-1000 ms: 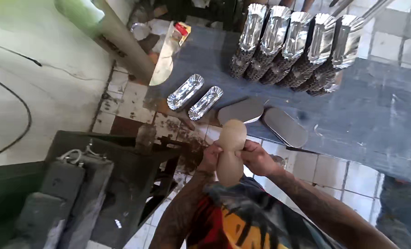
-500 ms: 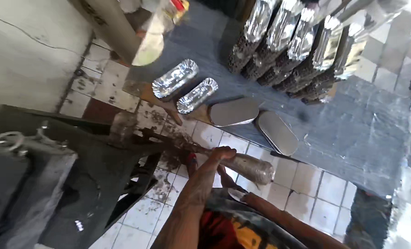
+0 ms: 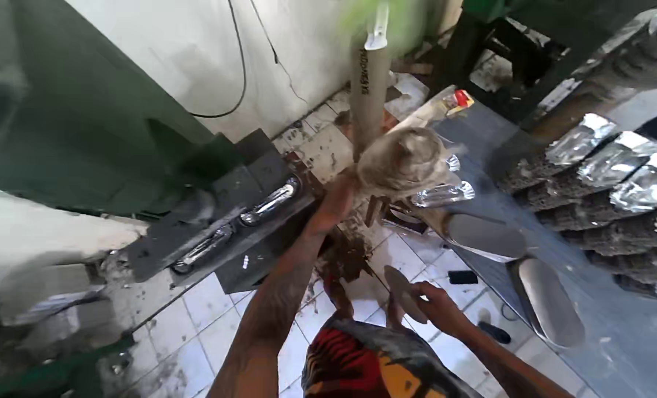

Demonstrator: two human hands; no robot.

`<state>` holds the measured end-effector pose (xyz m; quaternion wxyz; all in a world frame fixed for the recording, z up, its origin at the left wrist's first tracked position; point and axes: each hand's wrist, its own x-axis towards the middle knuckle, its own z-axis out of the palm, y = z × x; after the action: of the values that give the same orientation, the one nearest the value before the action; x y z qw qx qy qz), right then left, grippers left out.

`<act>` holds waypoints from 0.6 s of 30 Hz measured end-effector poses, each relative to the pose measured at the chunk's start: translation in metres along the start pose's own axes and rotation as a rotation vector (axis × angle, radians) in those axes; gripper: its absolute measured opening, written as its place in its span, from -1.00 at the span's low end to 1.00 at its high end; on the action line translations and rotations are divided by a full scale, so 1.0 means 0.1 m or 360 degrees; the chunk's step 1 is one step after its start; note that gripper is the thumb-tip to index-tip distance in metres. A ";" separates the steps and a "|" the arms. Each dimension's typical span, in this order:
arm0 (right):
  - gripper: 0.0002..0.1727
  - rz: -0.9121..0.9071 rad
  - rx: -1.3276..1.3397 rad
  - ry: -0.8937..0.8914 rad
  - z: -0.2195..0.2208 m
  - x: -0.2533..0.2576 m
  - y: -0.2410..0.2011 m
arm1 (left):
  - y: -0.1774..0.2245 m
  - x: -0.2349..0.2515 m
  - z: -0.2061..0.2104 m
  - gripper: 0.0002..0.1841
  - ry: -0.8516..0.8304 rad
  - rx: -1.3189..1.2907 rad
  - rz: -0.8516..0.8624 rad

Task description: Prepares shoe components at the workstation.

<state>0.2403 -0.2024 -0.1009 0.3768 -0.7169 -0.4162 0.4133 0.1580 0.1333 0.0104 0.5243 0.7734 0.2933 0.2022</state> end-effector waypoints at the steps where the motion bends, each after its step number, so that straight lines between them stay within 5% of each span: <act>1: -0.69 -0.0075 -0.0001 0.0055 0.04 0.16 -0.12 | -0.15 -0.13 -0.18 -0.44 -0.0028 0.0395 -0.0137; 5: -0.68 -0.0348 -0.0078 0.0256 0.25 0.85 -0.70 | -0.81 -0.50 -1.25 -0.22 -0.0052 0.1082 -0.0750; 9: -0.67 -0.1181 -0.0694 0.0207 0.65 1.59 -1.35 | -0.61 -1.20 -1.86 -0.50 -0.0647 0.1120 -0.0442; 12: -0.70 -0.1680 -0.1229 -0.0179 1.02 2.23 -1.71 | -1.12 -1.57 -2.42 -0.49 -0.0873 0.1359 -0.0476; 14: -0.66 -0.1588 -0.1427 -0.0435 1.27 2.63 -1.90 | -1.35 -1.73 -2.67 -0.50 -0.0905 0.1449 -0.0421; 18: -0.61 -0.1210 -0.1397 -0.0585 2.03 2.70 -2.29 | -0.62 -2.26 -2.42 -0.67 -0.0857 0.1320 -0.0222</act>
<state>0.0748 0.1673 -0.0495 0.0893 -0.5234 -0.8328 0.1567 -0.1762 0.1678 0.0411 0.2421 0.9201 0.2541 -0.1740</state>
